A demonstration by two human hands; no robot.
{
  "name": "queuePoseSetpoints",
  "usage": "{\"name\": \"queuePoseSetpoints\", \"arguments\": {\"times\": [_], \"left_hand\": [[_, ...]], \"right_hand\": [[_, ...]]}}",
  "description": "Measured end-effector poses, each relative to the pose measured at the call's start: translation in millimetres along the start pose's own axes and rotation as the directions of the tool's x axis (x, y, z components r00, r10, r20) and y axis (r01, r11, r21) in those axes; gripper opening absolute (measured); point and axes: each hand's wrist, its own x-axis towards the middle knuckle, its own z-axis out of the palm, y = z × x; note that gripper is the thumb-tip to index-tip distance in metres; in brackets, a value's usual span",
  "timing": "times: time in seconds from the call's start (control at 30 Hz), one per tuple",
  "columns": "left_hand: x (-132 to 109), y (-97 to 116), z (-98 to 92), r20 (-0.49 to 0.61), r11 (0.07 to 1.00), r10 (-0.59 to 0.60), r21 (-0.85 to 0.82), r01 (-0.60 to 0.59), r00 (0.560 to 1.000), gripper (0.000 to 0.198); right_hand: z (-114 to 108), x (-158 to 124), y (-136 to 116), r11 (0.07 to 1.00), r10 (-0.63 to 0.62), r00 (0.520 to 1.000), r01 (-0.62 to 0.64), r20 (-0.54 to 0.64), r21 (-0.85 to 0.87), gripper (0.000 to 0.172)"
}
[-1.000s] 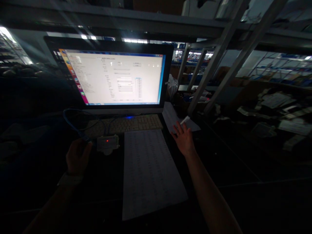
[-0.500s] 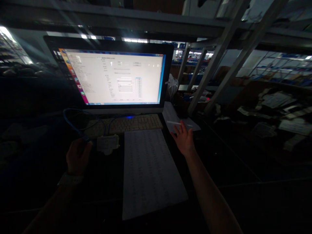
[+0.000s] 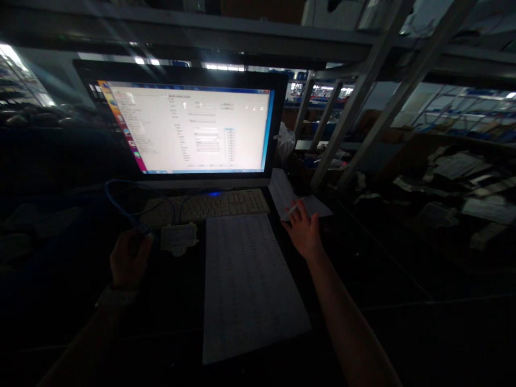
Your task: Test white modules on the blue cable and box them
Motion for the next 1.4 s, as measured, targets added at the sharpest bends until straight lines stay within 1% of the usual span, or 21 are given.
{"name": "queuePoseSetpoints", "arguments": {"times": [0.07, 0.2, 0.37, 0.53, 0.67, 0.83, 0.93, 1.03, 1.17, 1.27, 1.4], "left_hand": [[0.0, 0.4, -0.2, 0.005, 1.000, 0.000, -0.006, 0.000, 1.000, 0.033], [-0.3, 1.7, -0.9, 0.011, 1.000, -0.005, -0.016, 0.006, 1.000, 0.031], [-0.7, 0.0, -0.7, 0.026, 0.999, -0.040, -0.025, 0.040, 0.999, 0.034], [-0.4, -0.1, -0.9, 0.019, 1.000, -0.004, 0.020, 0.004, 1.000, 0.030], [-0.2, 2.4, -1.4, 0.014, 1.000, 0.017, 0.020, -0.017, 1.000, 0.029], [-0.7, 2.2, -0.8, 0.018, 1.000, -0.012, 0.010, 0.012, 1.000, 0.031], [-1.2, -0.2, 0.1, 0.020, 0.999, -0.031, -0.012, 0.031, 0.999, 0.033], [-1.2, -2.0, 0.4, 0.020, 1.000, -0.020, 0.000, 0.021, 1.000, 0.032], [-0.4, -1.3, -0.2, 0.007, 1.000, 0.002, 0.007, -0.002, 1.000, 0.031], [0.0, -1.4, 0.0, 0.015, 1.000, 0.017, -0.016, -0.016, 1.000, 0.030], [-0.6, -4.2, 1.5, 0.007, 1.000, 0.005, -0.025, -0.005, 1.000, 0.031]], "right_hand": [[-0.4, -0.2, 0.5, 1.000, -0.003, 1.000, 0.003, 0.005, -0.003, 0.060], [-0.9, -0.8, 1.3, 1.000, 0.013, 0.998, -0.013, 0.069, 0.011, 0.060], [-0.3, -1.2, 0.9, 1.000, 0.006, 1.000, -0.006, 0.023, -0.008, 0.060], [0.4, -1.5, -0.1, 1.000, 0.022, 0.998, -0.022, 0.056, 0.003, 0.058], [-0.1, -1.2, 0.6, 1.000, 0.023, 1.000, -0.023, 0.011, -0.006, 0.061], [0.3, -2.0, 1.0, 0.999, 0.033, 0.998, -0.034, 0.045, 0.027, 0.061], [0.9, -2.1, 1.2, 1.000, 0.030, 0.999, -0.030, 0.030, 0.001, 0.060], [0.6, -1.7, 1.8, 1.000, 0.027, 0.999, -0.027, 0.028, -0.005, 0.062], [-1.2, -1.5, 2.6, 0.999, 0.040, 0.996, -0.042, 0.077, 0.019, 0.061], [-1.9, -1.8, 2.6, 0.999, 0.037, 0.997, -0.038, 0.063, 0.022, 0.059], [-2.7, 0.2, 2.9, 0.999, 0.033, 0.998, -0.034, 0.049, 0.018, 0.057]]}}
